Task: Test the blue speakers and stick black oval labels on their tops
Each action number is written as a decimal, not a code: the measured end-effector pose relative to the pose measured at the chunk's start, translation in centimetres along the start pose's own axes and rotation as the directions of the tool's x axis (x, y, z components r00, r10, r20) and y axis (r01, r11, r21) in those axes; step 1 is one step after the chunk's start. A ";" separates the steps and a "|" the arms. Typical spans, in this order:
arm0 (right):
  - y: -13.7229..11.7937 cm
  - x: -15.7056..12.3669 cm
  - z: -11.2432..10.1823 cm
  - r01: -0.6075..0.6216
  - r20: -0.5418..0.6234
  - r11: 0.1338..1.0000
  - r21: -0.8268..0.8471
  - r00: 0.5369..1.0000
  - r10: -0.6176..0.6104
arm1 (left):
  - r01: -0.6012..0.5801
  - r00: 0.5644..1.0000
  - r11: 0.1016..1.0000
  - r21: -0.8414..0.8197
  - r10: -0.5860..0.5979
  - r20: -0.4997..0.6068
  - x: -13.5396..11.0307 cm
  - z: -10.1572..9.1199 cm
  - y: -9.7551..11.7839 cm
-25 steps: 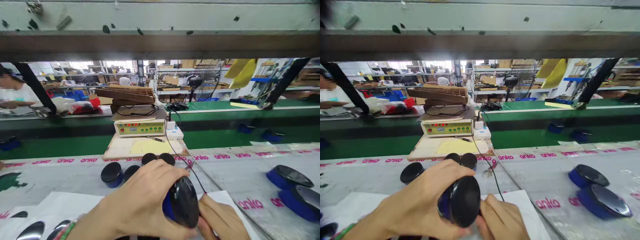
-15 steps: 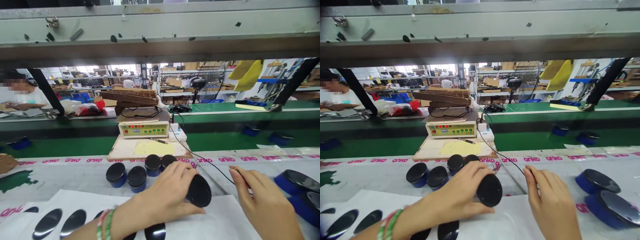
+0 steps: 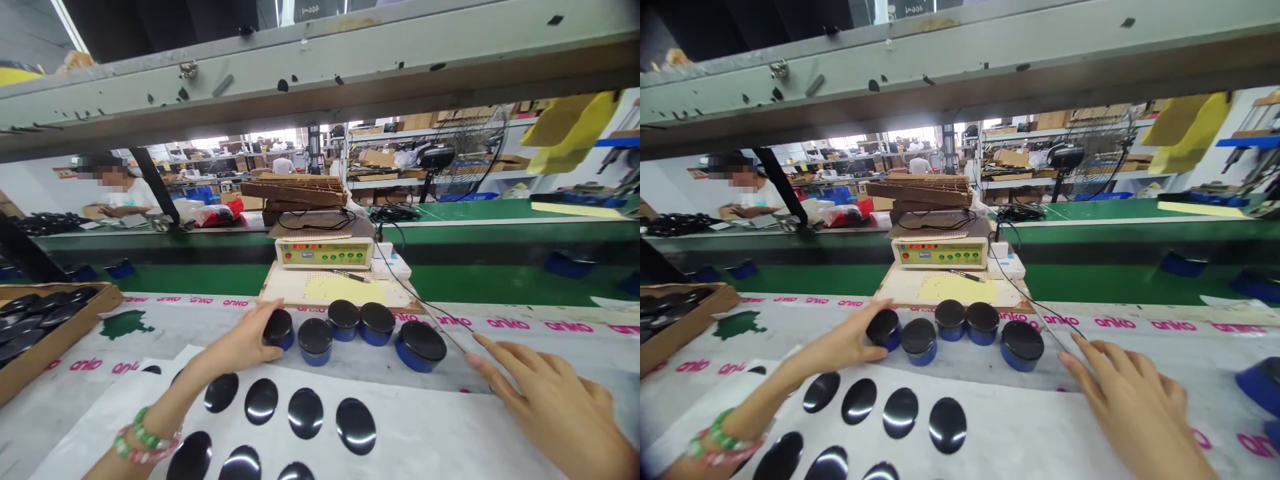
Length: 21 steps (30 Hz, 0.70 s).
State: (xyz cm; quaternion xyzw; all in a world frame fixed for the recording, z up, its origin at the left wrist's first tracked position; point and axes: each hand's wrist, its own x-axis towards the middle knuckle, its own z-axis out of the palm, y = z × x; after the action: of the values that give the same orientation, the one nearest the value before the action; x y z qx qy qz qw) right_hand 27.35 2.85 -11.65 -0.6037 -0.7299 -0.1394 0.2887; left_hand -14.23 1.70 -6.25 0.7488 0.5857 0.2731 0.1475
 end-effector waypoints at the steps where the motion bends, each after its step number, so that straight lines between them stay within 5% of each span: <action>1: -0.7 0.1 -0.5 0.018 -0.013 1.000 -0.005 1.000 -0.018 | 0.034 0.999 0.999 -0.036 -0.034 -0.017 -0.5 0.2 -0.8; 4: -4.5 0.3 -2.5 0.111 0.003 0.989 0.101 0.994 -0.112 | 0.089 0.990 0.987 -0.133 -0.103 -0.098 -1.7 0.9 -0.7; 7: -10.3 0.6 -4.9 0.203 0.100 0.919 0.339 0.963 -0.249 | 0.087 0.984 0.977 -0.192 -0.115 -0.139 -2.8 0.6 2.3; 12: -19.2 3.1 -6.4 0.161 0.256 0.640 0.751 0.823 -0.507 | 0.048 0.991 0.942 -0.332 -0.087 -0.102 -5.0 -0.2 7.3; 16: -21.7 4.3 -5.6 0.057 0.212 0.452 0.890 0.826 -0.522 | -0.052 0.971 0.974 -0.219 -0.002 -0.239 -5.8 0.1 7.7; 21: -22.4 3.8 -4.7 0.034 0.191 0.427 0.904 0.860 -0.474 | -0.150 0.944 0.986 -0.072 0.121 -0.308 -6.1 0.6 6.9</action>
State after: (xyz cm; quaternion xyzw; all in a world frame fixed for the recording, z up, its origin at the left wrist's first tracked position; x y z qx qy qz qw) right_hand 6.64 -1.91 -2.46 -0.2616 -0.8235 0.3447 0.3670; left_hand -9.37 -5.93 -4.47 0.7289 0.5350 0.4211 0.0721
